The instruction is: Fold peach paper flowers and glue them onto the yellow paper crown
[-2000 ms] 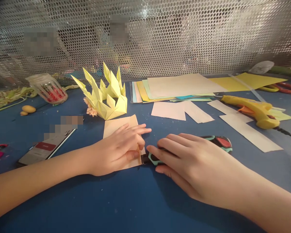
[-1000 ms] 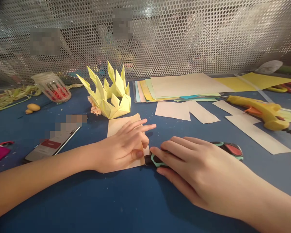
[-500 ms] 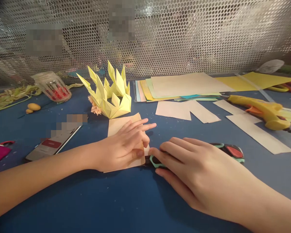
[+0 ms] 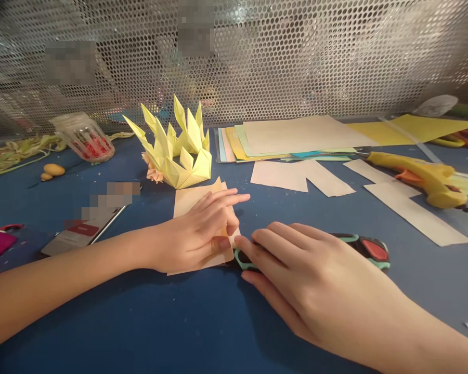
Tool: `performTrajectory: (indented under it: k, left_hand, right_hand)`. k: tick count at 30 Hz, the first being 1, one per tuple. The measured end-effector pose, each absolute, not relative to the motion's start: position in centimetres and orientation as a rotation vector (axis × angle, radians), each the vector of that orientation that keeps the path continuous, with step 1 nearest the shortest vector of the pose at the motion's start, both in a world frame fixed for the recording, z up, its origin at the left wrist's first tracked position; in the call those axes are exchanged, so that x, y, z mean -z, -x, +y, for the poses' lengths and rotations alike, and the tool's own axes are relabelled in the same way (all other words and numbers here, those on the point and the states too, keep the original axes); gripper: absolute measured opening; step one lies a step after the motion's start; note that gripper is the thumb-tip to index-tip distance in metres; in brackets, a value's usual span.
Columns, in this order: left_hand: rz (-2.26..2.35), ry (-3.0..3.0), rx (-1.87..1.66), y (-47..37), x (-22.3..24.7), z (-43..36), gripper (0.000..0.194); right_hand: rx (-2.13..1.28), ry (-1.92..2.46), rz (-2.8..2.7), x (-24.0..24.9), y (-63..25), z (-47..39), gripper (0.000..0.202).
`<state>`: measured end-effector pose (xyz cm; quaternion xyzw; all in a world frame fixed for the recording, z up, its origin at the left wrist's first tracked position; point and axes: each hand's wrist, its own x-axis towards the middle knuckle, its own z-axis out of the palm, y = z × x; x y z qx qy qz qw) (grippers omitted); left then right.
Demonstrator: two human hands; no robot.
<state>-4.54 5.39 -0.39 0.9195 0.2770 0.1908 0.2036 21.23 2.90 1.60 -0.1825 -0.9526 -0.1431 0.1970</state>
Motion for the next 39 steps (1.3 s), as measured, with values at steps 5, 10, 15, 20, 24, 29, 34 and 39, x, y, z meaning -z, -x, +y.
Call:
performTrajectory:
  k: [5, 10, 15, 20, 24, 29, 34, 39]
  left_hand:
    - [0.793, -2.549, -0.523, 4.6, 0.7, 5.4, 0.019]
    - [0.773, -2.547, -0.557, 4.6, 0.9, 5.5, 0.023]
    - [0.766, -2.521, -0.535, 4.8, 0.9, 5.6, 0.024]
    - [0.862, -2.426, -0.567, 4.1, 0.2, 5.3, 0.017]
    - [1.059, -2.284, -0.582, 2.8, -0.9, 4.2, 0.011]
    - [1.155, -2.204, -0.642, 2.2, -1.7, 3.2, 0.025]
    - [1.140, -2.432, -0.616, 2.7, -0.6, 3.6, 0.019]
    - [1.094, -2.506, -0.708, 2.9, 0.7, 3.4, 0.011]
  right_hand:
    - [0.374, 0.497, -2.675, -1.7, -21.0, 2.8, 0.023]
    - [0.396, 0.513, -2.673, -1.8, -20.9, 2.7, 0.021]
    - [0.412, 0.496, -2.676, -1.8, -20.5, 2.4, 0.023]
    - [0.387, 0.453, -2.694, -1.9, -20.9, 3.4, 0.023]
    - [0.328, 0.416, -2.701, -2.1, -21.7, 4.6, 0.022]
    - [0.223, 0.391, -2.776, -2.6, -22.6, 5.4, 0.018]
    - [0.223, 0.370, -2.789, -2.7, -22.8, 5.5, 0.020]
    - [0.213, 0.329, -2.808, -2.6, -22.4, 5.4, 0.020]
